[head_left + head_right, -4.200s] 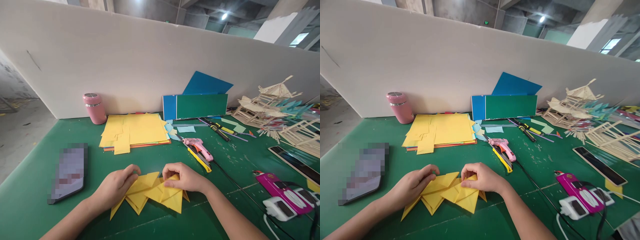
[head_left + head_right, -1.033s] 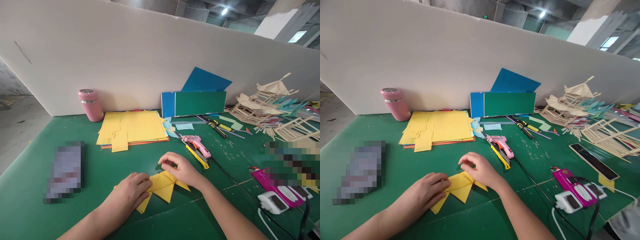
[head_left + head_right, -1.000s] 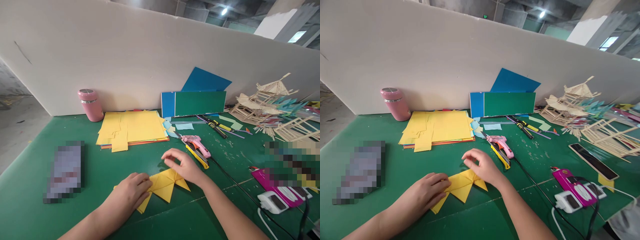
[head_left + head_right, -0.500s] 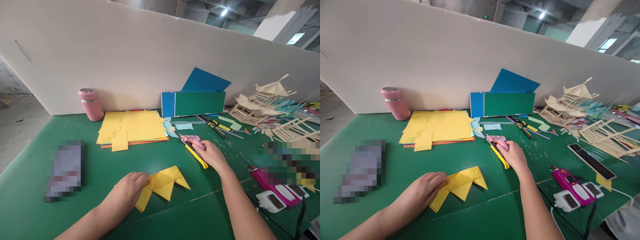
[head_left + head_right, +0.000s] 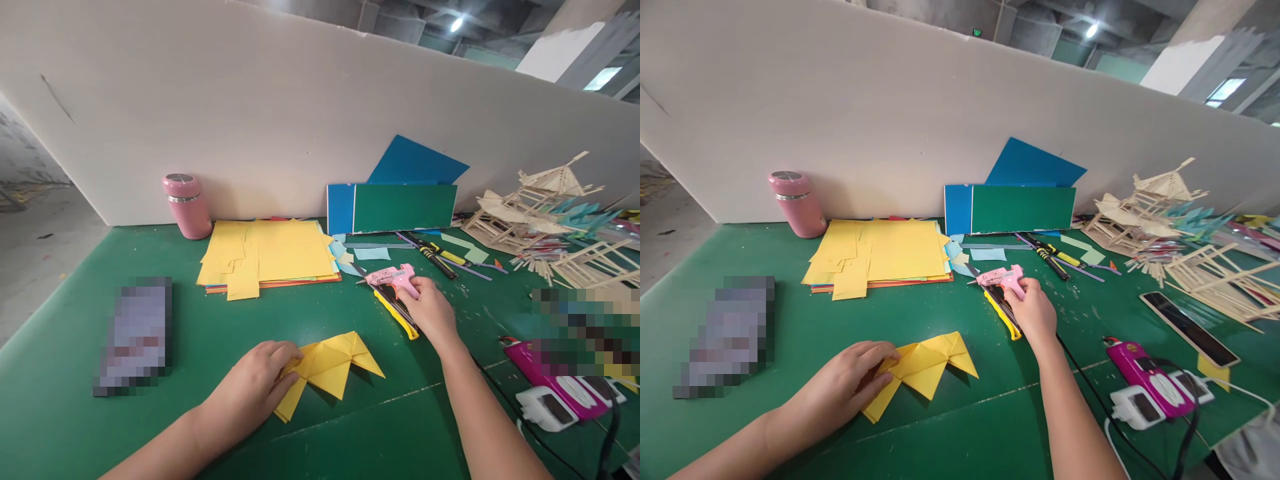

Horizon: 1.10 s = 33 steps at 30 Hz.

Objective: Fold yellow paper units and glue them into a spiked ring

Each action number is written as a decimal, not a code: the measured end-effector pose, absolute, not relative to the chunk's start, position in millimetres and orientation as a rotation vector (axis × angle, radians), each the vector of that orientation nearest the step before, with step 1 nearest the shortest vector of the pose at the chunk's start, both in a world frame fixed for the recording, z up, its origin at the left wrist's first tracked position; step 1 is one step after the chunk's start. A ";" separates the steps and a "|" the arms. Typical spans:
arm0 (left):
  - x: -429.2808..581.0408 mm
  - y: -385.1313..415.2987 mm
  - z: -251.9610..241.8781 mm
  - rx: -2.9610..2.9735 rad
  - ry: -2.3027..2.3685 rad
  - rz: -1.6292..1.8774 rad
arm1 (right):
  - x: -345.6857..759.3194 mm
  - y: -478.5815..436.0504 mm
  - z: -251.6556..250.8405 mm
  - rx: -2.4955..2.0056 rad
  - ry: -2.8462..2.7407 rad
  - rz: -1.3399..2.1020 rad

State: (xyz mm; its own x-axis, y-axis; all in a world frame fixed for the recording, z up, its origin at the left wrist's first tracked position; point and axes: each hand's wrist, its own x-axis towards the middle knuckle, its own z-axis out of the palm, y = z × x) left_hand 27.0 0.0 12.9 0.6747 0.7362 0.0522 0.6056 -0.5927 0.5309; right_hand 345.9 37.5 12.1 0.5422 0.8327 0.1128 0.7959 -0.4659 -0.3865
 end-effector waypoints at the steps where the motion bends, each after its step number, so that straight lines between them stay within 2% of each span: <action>1: 26.8 0.1 12.2 2.401 1.047 0.360 | 344.2 36.9 14.0 -2.371 -1.320 0.092; 7: 26.7 0.2 10.5 2.343 1.089 0.355 | 319.0 24.3 25.8 -1.868 -1.581 0.026; 12: 28.4 0.1 14.0 2.290 1.135 0.319 | 291.5 11.7 29.6 -1.390 -2.013 0.148; 20: 27.4 0.1 13.4 2.255 1.122 0.319 | 277.7 11.7 24.0 -1.332 -2.328 0.048; 33: 28.0 -0.3 14.5 2.248 1.178 0.293 | 281.2 14.1 21.6 -1.337 -2.395 -0.058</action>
